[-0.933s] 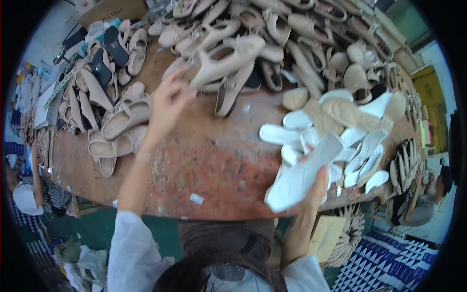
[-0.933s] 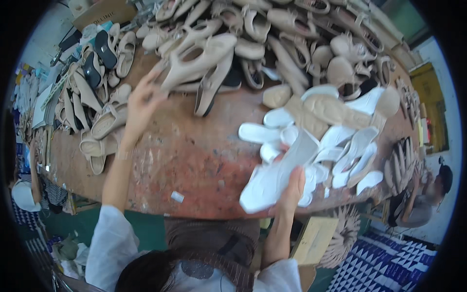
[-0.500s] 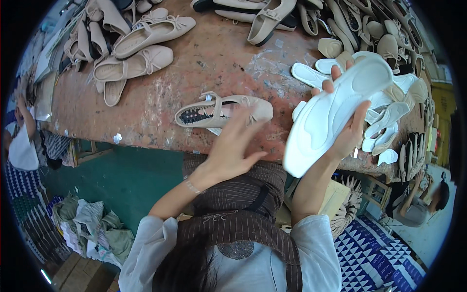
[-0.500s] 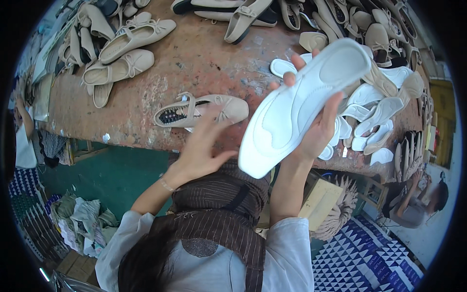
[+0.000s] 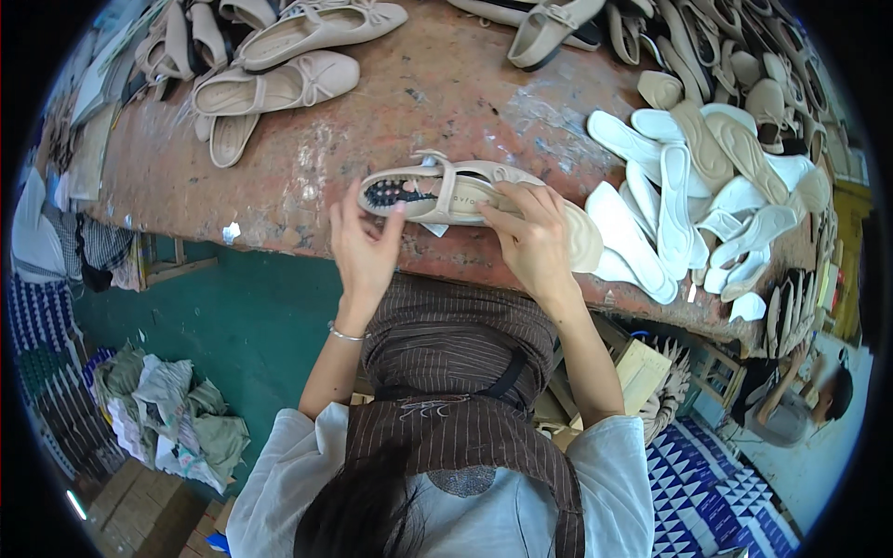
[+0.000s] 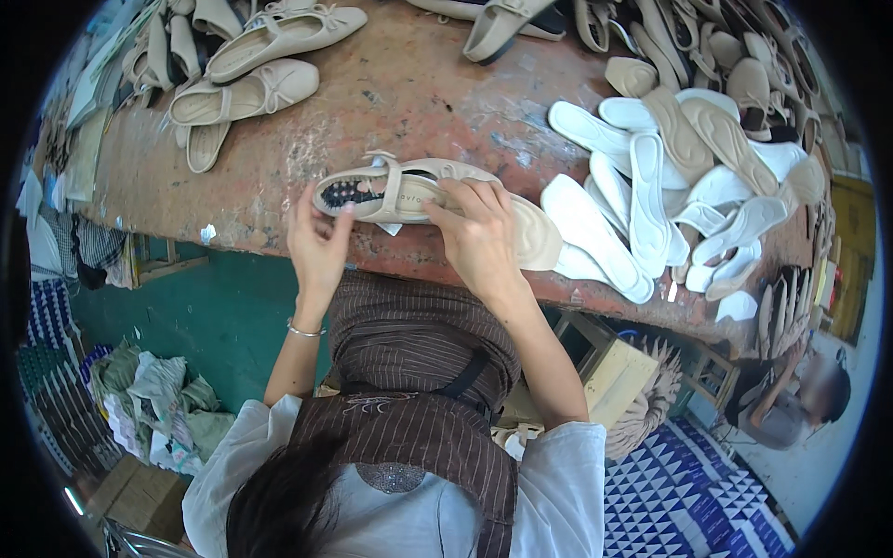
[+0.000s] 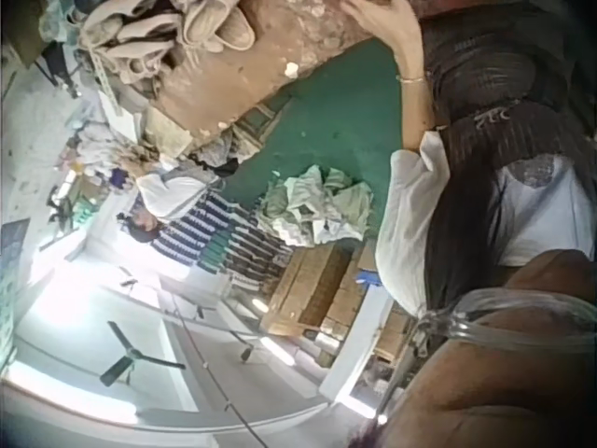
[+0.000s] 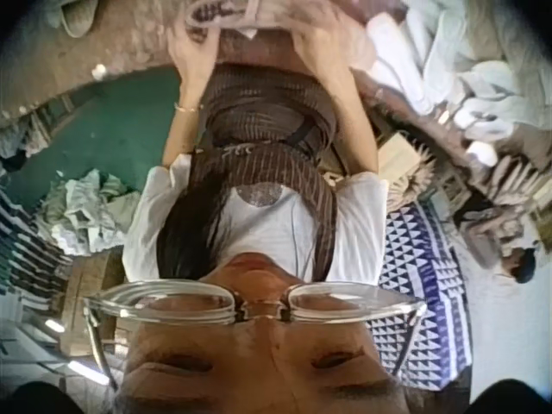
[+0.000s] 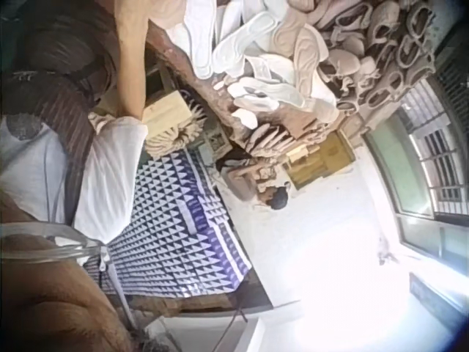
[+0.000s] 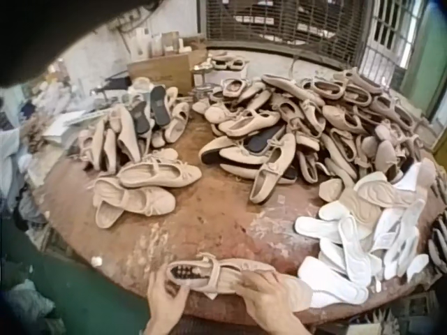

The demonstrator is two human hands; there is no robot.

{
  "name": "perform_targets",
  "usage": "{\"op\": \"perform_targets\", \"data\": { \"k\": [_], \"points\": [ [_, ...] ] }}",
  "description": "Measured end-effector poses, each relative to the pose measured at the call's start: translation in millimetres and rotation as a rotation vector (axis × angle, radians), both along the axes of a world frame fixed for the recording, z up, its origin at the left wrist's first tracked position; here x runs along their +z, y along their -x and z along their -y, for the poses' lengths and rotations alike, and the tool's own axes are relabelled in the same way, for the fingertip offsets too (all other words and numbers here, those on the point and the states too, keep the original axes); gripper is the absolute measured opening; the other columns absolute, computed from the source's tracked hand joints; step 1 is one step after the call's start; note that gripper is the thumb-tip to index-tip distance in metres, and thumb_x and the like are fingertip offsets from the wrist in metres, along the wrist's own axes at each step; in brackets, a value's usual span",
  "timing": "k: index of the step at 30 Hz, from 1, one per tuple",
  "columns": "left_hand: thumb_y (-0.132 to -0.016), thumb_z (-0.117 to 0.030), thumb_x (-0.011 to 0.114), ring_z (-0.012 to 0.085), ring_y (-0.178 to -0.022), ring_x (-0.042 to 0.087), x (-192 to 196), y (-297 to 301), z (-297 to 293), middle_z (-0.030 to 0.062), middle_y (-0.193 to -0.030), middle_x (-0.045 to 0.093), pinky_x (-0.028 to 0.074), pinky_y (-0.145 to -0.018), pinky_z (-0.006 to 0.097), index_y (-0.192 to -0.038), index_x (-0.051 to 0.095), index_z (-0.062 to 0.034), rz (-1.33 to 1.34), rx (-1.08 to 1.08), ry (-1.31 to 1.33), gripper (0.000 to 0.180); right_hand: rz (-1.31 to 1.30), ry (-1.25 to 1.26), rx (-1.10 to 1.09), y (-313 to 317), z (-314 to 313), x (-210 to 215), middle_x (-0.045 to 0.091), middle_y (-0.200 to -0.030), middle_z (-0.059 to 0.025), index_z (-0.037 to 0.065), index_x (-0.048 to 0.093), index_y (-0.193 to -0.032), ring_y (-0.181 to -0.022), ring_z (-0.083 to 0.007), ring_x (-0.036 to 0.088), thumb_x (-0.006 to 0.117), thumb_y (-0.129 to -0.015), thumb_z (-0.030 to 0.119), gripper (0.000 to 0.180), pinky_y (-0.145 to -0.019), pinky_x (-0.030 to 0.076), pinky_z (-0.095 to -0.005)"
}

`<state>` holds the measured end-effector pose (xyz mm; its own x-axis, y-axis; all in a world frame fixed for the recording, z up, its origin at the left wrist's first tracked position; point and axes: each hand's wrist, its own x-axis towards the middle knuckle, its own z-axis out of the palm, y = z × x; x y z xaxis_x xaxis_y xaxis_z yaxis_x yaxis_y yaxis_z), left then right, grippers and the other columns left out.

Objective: The person picks up a shoe and an insole, inserts the insole into the shoe, and presses it down. They then wipe the shoe with a cloth before setting it aside and repeating the process.

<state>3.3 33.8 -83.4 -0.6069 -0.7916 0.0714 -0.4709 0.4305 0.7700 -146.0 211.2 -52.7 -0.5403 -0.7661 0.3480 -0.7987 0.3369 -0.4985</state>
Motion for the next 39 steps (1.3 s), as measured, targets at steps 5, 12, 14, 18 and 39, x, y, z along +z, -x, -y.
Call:
{"op": "perform_targets", "data": {
  "k": [5, 12, 14, 18, 39],
  "points": [
    [-0.075, -0.009, 0.082, 0.0129, -0.066, 0.061, -12.2, 5.0, 23.4, 0.0085, -0.100, 0.051, 0.053, -0.061, 0.025, -0.139, 0.049, 0.0051, -0.157, -0.068, -0.205, 0.073, 0.139, 0.101, 0.067, -1.9, 29.6, -22.0, 0.071, -0.110, -0.0117, 0.006, 0.079, -0.095, -0.101, -0.0300, 0.066, 0.075, -0.074, 0.001, 0.022, -0.088, 0.052, -0.0406],
    [-0.078, -0.001, 0.080, 0.0101, -0.073, 0.063, -20.7, 2.4, 42.8, 0.0063, -0.099, 0.053, 0.055, -0.060, 0.022, -0.133, 0.054, 0.0065, -0.298, -0.118, -0.476, 0.062, 0.275, 0.156, 0.051, -10.6, 69.7, -22.3, 0.069, -0.102, -0.0142, 0.000, 0.075, -0.088, -0.097, -0.0315, 0.067, 0.070, -0.075, -0.002, 0.014, -0.082, 0.054, -0.0399],
    [-0.081, -0.004, 0.080, 0.0092, -0.072, 0.063, -16.3, 6.8, 41.4, 0.0060, -0.100, 0.054, 0.054, -0.058, 0.021, -0.128, 0.058, 0.0068, -0.330, -0.064, -0.546, 0.053, 0.307, 0.123, 0.063, -9.2, 76.7, -24.0, 0.069, -0.099, -0.0139, 0.000, 0.074, -0.087, -0.096, -0.0311, 0.067, 0.070, -0.075, -0.003, 0.013, -0.081, 0.055, -0.0395],
    [-0.081, -0.007, 0.082, 0.0086, -0.070, 0.063, -19.1, 9.7, 45.3, 0.0063, -0.100, 0.055, 0.054, -0.058, 0.021, -0.124, 0.061, 0.0069, -0.282, -0.040, -0.461, 0.050, 0.301, 0.182, 0.076, -8.5, 88.4, -30.9, 0.069, -0.093, -0.0122, -0.001, 0.074, -0.086, -0.089, -0.0289, 0.068, 0.072, -0.077, -0.002, 0.010, -0.076, 0.055, -0.0374],
    [-0.087, -0.003, 0.071, 0.0066, -0.050, 0.055, -12.5, 33.8, 59.3, 0.0036, -0.067, 0.062, 0.045, -0.039, 0.025, -0.092, 0.067, 0.0025, -0.169, 0.114, -0.612, 0.008, 0.008, -0.130, 0.465, 5.4, 84.6, -35.0, 0.066, -0.120, -0.0092, 0.004, 0.067, -0.114, -0.093, -0.0265, 0.066, 0.061, -0.075, 0.004, 0.040, -0.082, 0.055, -0.0378]
  ]
}}
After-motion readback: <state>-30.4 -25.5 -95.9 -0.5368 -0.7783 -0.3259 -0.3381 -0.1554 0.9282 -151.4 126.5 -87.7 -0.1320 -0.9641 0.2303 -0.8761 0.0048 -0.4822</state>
